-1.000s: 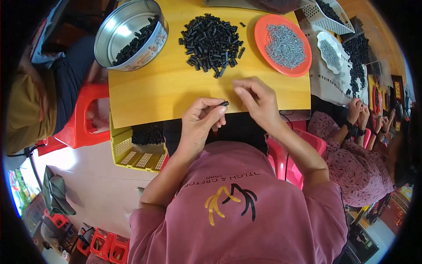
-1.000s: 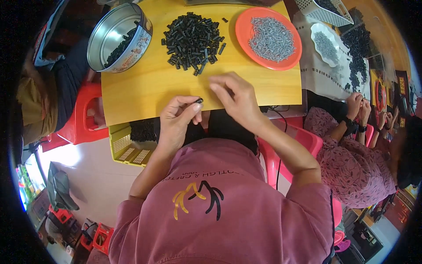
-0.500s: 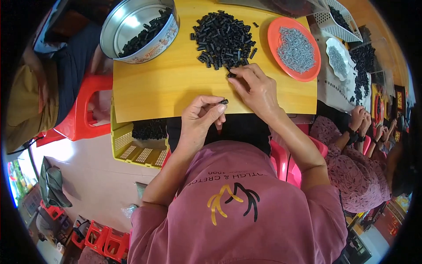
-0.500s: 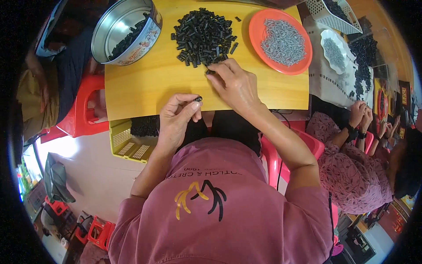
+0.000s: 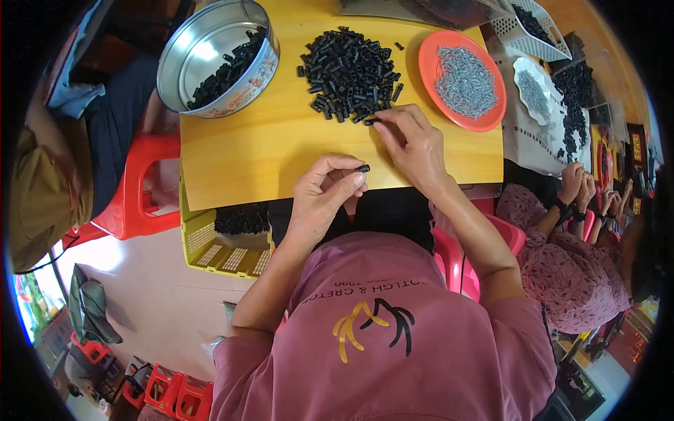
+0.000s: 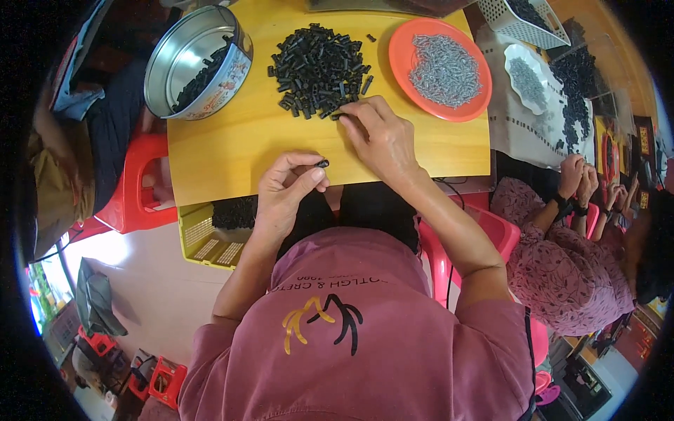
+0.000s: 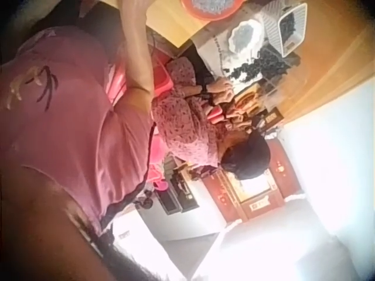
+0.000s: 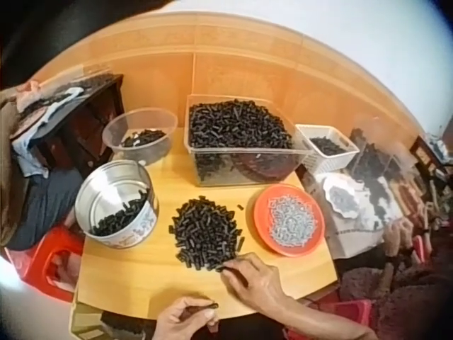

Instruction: Assembling small black plastic tubes with grey inserts by hand.

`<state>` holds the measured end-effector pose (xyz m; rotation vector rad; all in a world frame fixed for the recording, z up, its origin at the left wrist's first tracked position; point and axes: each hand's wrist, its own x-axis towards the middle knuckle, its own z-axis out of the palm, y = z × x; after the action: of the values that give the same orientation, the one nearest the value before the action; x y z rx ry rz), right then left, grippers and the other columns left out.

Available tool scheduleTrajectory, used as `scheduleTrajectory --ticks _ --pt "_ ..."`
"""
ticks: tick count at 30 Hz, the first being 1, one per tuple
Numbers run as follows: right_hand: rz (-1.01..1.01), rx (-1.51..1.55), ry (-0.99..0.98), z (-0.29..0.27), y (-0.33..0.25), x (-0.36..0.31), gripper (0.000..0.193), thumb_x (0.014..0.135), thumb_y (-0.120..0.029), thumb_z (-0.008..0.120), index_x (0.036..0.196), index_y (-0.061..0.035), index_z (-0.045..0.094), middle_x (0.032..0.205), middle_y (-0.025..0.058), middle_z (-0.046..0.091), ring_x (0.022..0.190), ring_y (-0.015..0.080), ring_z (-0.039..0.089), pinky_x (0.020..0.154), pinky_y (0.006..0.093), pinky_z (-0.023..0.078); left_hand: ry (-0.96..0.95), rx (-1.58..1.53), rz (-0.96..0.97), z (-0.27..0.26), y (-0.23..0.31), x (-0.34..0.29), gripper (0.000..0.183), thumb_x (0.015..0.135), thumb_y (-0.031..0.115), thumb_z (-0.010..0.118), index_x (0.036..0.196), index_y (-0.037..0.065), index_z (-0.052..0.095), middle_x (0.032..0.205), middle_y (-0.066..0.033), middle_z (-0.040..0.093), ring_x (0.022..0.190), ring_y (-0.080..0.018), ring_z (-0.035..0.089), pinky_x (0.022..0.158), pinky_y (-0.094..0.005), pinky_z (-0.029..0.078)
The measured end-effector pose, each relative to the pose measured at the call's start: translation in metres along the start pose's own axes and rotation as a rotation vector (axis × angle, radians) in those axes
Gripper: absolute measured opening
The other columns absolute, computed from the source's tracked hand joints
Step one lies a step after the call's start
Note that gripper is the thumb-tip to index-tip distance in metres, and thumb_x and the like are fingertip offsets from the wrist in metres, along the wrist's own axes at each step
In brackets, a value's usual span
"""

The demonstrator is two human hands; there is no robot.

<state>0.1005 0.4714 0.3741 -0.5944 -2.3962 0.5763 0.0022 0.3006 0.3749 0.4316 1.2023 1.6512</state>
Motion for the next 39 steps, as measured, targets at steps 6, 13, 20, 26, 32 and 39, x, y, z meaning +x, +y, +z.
scheduleTrajectory --ticks 6,13,20,26,32,39 --pt "0.054 0.04 0.048 -0.009 0.011 -0.002 0.012 0.079 -0.007 0.068 0.091 -0.0056 0.065 0.084 0.0079 0.061 0.064 0.0245 0.061 0.053 0.0334 0.049 -0.06 0.035 0.07 0.01 0.0 0.014 0.014 0.087 0.0 0.061 0.1 0.0 0.059 0.111 -0.0151 0.061 0.092 -0.0172 0.063 0.083 -0.0291 0.05" --pt "0.064 0.053 0.061 -0.019 0.017 -0.007 0.012 0.08 -0.005 0.066 0.092 -0.0036 0.064 0.083 0.0099 0.06 0.063 0.0256 0.06 0.053 0.0338 0.047 -0.344 0.318 0.273 0.018 -0.006 0.039 0.015 0.086 -0.001 0.06 0.1 0.003 0.059 0.123 -0.0155 0.056 0.114 -0.0199 0.054 0.097 -0.0332 0.042" --pt "0.177 0.125 0.111 -0.027 0.028 -0.007 0.012 0.082 -0.003 0.064 0.094 -0.0012 0.063 0.083 0.0122 0.059 0.061 0.0239 0.058 0.054 0.0321 0.045 -0.58 0.849 0.566 0.029 0.016 0.062 0.01 0.081 0.007 0.064 0.09 0.005 0.061 0.128 -0.008 0.056 0.127 -0.0304 0.042 0.099 -0.0403 0.039" --pt "0.257 0.211 0.105 -0.03 0.03 -0.004 0.012 0.084 -0.004 0.064 0.095 -0.001 0.064 0.081 0.0112 0.06 0.061 0.0193 0.057 0.055 0.0305 0.045 -0.58 1.045 0.648 0.023 0.017 0.069 0.01 0.08 0.009 0.064 0.089 0.005 0.061 0.124 -0.008 0.057 0.126 -0.0303 0.043 0.1 -0.0416 0.039" --pt "0.234 0.209 0.043 -0.026 0.026 0.007 0.016 0.085 -0.005 0.064 0.1 -0.0015 0.065 0.077 0.008 0.057 0.06 0.0131 0.05 0.056 0.025 0.041 -0.612 1.182 0.702 0.016 0.02 0.064 0.009 0.081 0.01 0.065 0.087 0.006 0.061 0.12 -0.006 0.059 0.124 -0.029 0.045 0.1 -0.0421 0.04" --pt "0.158 -0.096 -0.081 -0.015 0.025 0.021 0.024 0.084 -0.008 0.061 0.108 -0.0024 0.062 0.081 0.0156 0.062 0.069 0.0322 0.06 0.061 0.0396 0.047 -0.647 1.135 0.705 0.008 0.024 0.065 0.01 0.079 0.008 0.066 0.088 0.006 0.061 0.116 -0.006 0.061 0.121 -0.0292 0.048 0.097 -0.0411 0.042"
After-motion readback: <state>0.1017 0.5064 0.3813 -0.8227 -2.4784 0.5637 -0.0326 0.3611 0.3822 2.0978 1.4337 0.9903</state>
